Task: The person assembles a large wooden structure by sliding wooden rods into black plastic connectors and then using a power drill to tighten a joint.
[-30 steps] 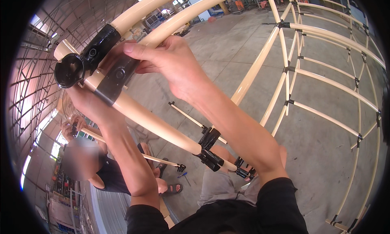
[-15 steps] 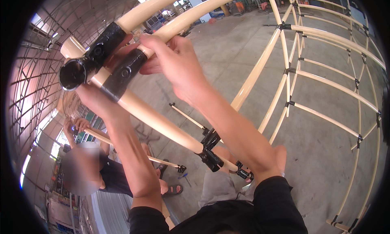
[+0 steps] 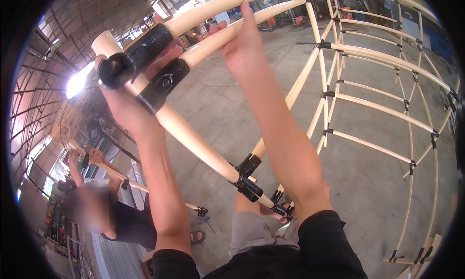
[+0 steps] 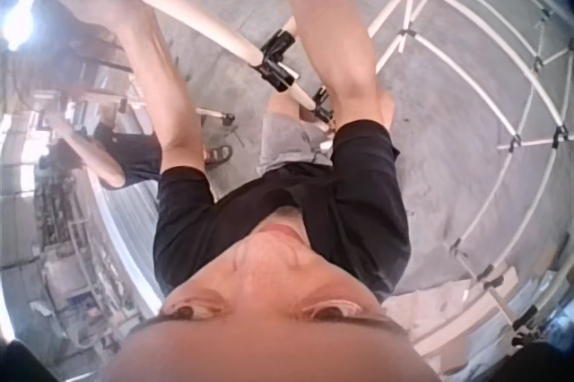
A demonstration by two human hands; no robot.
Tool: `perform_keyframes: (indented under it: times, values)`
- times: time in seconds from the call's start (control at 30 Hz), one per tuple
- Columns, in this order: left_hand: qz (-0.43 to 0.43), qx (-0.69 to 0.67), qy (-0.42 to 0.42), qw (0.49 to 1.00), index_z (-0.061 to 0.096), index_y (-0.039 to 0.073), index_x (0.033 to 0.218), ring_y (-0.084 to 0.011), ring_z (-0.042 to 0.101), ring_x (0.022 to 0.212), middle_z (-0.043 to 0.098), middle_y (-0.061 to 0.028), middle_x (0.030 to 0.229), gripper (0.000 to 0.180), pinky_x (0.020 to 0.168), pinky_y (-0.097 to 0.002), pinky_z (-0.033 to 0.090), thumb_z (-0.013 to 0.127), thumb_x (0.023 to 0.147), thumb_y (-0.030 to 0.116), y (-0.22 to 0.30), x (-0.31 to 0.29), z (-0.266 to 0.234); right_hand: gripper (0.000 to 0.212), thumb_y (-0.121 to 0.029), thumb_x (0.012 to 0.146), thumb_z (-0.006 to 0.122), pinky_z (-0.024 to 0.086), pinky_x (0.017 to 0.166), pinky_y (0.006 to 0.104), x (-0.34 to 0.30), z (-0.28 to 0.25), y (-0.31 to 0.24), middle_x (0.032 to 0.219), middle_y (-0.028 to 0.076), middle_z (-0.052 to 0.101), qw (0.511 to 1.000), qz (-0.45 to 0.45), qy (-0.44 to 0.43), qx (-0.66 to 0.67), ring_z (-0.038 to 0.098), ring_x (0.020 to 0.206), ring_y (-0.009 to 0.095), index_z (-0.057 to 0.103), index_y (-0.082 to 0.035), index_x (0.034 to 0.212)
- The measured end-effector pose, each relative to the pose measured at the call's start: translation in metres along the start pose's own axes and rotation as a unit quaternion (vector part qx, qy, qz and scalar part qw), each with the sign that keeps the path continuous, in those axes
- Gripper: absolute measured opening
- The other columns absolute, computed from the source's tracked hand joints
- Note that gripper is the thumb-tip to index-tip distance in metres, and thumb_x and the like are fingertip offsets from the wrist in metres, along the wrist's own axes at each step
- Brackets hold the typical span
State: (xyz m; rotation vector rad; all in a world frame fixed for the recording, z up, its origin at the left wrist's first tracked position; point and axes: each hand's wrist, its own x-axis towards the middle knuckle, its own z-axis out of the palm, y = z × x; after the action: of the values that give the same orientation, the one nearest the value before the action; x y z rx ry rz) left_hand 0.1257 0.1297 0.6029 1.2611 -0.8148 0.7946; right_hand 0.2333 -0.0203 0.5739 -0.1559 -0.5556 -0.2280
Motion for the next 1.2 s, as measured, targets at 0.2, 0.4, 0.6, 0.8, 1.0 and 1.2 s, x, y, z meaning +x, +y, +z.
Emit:
perform_keyframes:
  times: [0.2,0.4,0.6,0.8,1.0,1.2]
  values:
    - [0.064,-0.006,0.002,0.998,0.054,0.0,0.128,-0.0262,0.062,0.109,0.062,-0.0191,0.122,0.074,0.092,-0.0404,0.055,0.027,0.101,0.063,0.001,-0.001,0.002,0.048,-0.049,0.094,0.062,0.052,0.065,0.0408,-0.006,0.011,0.006,0.073,0.004,0.049,1.0,0.006,0.022,0.017,0.055,0.066,0.02,0.046,-0.006,0.108]
    - [0.017,-0.033,-0.074,0.997,0.054,-0.002,0.124,-0.0417,0.056,0.12,0.053,-0.0304,0.133,0.07,0.097,-0.0585,0.052,0.037,0.099,0.06,0.01,0.008,0.009,0.036,-0.024,0.08,0.084,0.047,0.057,0.03,-0.009,0.025,-0.006,0.065,0.001,0.047,0.999,0.029,0.01,0.031,0.05,0.059,0.015,0.053,-0.008,0.09]
    - [-0.012,-0.046,-0.077,0.996,0.058,-0.001,0.122,-0.0282,0.06,0.105,0.059,-0.0203,0.13,0.067,0.091,-0.0413,0.055,0.042,0.098,0.059,0.009,0.004,0.014,0.04,-0.03,0.079,0.084,0.048,0.058,0.0348,-0.002,0.014,-0.001,0.068,0.005,0.051,0.999,0.016,0.036,-0.029,0.055,0.061,0.018,0.061,-0.003,0.097]
    - [0.036,-0.078,-0.112,0.99,0.058,-0.007,0.12,-0.0407,0.049,0.13,0.05,-0.0352,0.134,0.072,0.106,-0.0492,0.046,0.043,0.096,0.059,-0.002,0.014,0.004,0.042,-0.034,0.08,0.083,0.049,0.058,0.0338,-0.012,0.023,0.003,0.07,0.006,0.053,0.997,-0.011,0.052,-0.052,0.056,0.062,0.019,0.06,-0.001,0.091]
    - [0.051,-0.067,-0.145,0.986,0.058,-0.004,0.121,-0.0388,0.051,0.13,0.052,-0.0357,0.133,0.07,0.108,-0.0452,0.044,0.038,0.097,0.058,-0.007,0.019,0.006,0.039,-0.035,0.084,0.08,0.051,0.059,0.0336,-0.013,0.028,0.003,0.071,0.006,0.056,0.997,-0.041,0.049,-0.043,0.057,0.062,0.017,0.06,-0.003,0.093]
    - [-0.015,-0.056,-0.081,0.995,0.061,0.001,0.119,-0.0283,0.067,0.101,0.067,-0.0155,0.112,0.068,0.09,-0.0392,0.056,0.048,0.092,0.063,0.001,0.014,0.011,0.029,-0.036,0.091,0.071,0.051,0.057,0.0322,0.009,0.003,0.003,0.07,-0.001,0.056,0.998,0.017,-0.016,-0.065,0.057,0.063,0.014,0.06,-0.013,0.104]
